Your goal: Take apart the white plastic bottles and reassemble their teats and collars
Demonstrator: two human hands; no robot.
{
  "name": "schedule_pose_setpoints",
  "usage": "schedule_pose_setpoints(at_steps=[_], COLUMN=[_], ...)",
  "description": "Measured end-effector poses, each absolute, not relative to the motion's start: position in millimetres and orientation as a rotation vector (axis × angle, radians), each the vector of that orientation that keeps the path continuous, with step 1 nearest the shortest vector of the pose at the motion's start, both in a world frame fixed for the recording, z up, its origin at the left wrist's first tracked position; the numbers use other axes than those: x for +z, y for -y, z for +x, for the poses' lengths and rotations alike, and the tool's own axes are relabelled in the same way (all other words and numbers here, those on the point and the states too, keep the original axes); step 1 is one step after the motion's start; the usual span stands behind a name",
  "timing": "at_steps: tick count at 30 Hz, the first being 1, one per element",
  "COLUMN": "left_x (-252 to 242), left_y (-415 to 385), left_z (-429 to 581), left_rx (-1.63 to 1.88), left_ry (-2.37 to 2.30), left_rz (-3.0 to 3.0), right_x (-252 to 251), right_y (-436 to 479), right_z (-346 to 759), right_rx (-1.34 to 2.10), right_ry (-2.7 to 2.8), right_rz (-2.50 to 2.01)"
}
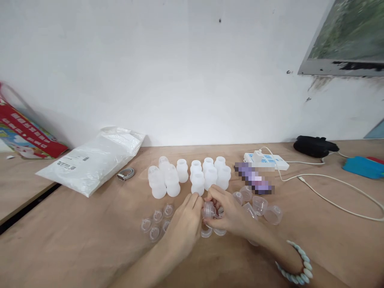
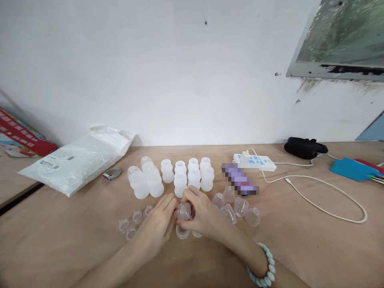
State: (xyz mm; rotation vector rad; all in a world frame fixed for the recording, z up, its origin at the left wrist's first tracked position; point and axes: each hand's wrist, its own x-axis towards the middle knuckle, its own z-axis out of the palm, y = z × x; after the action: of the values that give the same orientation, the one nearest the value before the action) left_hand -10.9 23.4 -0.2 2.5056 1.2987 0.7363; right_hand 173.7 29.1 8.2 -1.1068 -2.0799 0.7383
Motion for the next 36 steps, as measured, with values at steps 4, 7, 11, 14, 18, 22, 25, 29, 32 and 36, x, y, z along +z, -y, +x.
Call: schedule_pose_setpoints(at_steps=[4,7,11,14,18,22,25,29,32,36], left_x=[20.3,34.9,27.8,13.9,7.2,5.3,1.7,-0.3,3.3,10.4], left_y=[-31.6,-33.5,-37.7,-43.6,-49.2,-52.5,-53.5,-51.0,-47.6,-44.5], left_z=[-44.5,-70.4,-91.3,-98.5,-99.3,-99.0,-100.8,-102.1,-100.7,-97.7], left_rx=[0.861,0.790,0.525,0.390,0.230,0.171,0.180,0.308,0.451,0.546], left_ry=[-1.609,-1.502,-1.410,-1.398,-1.524,-1.605,-1.642,-1.628,-1.600,-1.607], left_rz=[2.605,2.488,2.402,2.394,2.426,2.480,2.513,2.578,2.633,2.640], right_x=[14.2,18.1,22.5,24.5,25.5,27.1,30.4,34.6,32.1,22.9], right_y=[-33.4,-36.9,-37.4,-36.6,-35.9,-36.8,-36.0,-28.6,-22.9,-21.5], right_z=[188.5,195.9,196.4,196.8,199.6,202.1,205.5,208.3,204.5,192.6], right_rx=[0.761,0.815,0.826,0.789,0.741,0.726,0.673,0.495,0.333,0.112], right_ry=[1.973,1.927,1.990,2.072,2.203,2.368,2.481,2.557,2.644,2.763], right_rz=[-1.152,-1.152,-1.150,-1.184,-1.238,-1.288,-1.310,-1.453,-1.534,-1.544])
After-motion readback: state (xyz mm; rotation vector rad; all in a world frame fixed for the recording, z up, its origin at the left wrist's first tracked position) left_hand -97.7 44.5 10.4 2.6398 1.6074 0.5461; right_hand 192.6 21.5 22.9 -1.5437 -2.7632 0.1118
